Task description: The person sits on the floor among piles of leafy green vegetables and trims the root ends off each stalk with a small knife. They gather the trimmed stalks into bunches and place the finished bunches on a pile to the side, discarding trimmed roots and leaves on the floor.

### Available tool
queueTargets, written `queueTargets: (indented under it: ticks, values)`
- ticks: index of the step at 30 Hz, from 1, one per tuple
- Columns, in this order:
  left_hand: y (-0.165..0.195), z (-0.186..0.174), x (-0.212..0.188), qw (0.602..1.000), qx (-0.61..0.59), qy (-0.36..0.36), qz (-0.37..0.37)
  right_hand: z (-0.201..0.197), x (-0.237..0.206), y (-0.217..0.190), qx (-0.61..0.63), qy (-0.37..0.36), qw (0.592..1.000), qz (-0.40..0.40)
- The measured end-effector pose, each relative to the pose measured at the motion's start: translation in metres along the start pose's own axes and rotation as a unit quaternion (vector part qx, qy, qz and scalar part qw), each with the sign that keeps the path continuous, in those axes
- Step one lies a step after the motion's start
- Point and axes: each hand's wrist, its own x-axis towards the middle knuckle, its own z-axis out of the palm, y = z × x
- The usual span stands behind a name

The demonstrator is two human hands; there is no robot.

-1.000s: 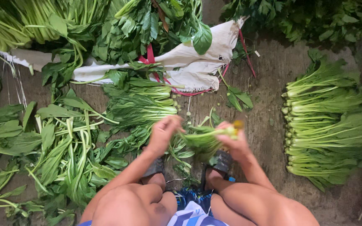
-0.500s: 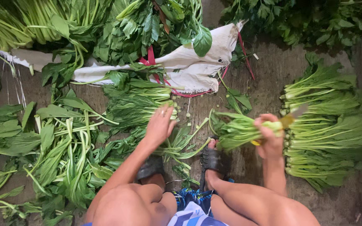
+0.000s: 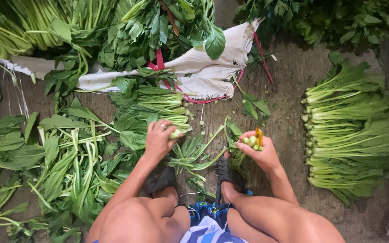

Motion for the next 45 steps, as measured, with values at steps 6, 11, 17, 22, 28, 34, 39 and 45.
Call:
queueTargets:
  ticks: [6, 11, 17, 22, 28, 34, 39, 45]
  values:
    - [0.046, -0.090, 0.010, 0.981, -0.175, -0.059, -0.059, 0.021, -0.002, -0.031, -0.043, -0.115, 0.992, -0.037]
    - [0.085, -0.125, 0.015, 0.950, -0.302, -0.064, 0.038, 0.050, 0.001, -0.053, -0.243, -0.118, 0.941, -0.204]
    - [0.092, -0.103, 0.021, 0.910, -0.395, -0.112, -0.062, 0.054, 0.005, -0.062, -0.278, -0.139, 0.913, -0.266]
    - [0.089, -0.076, 0.013, 0.856, -0.438, -0.165, -0.220, 0.050, 0.004, -0.061, -0.331, -0.139, 0.893, -0.272]
    - [0.086, -0.063, 0.011, 0.806, -0.505, -0.182, -0.250, 0.053, 0.004, -0.063, -0.374, -0.139, 0.880, -0.257]
    - [0.088, -0.061, 0.010, 0.806, -0.510, -0.176, -0.242, 0.053, 0.003, -0.063, -0.399, -0.135, 0.874, -0.241]
    - [0.089, -0.066, 0.012, 0.830, -0.474, -0.185, -0.229, 0.052, 0.006, -0.051, -0.398, -0.115, 0.876, -0.244]
    - [0.090, -0.072, 0.012, 0.824, -0.486, -0.193, -0.218, 0.031, 0.013, -0.042, -0.376, -0.076, 0.907, -0.175]
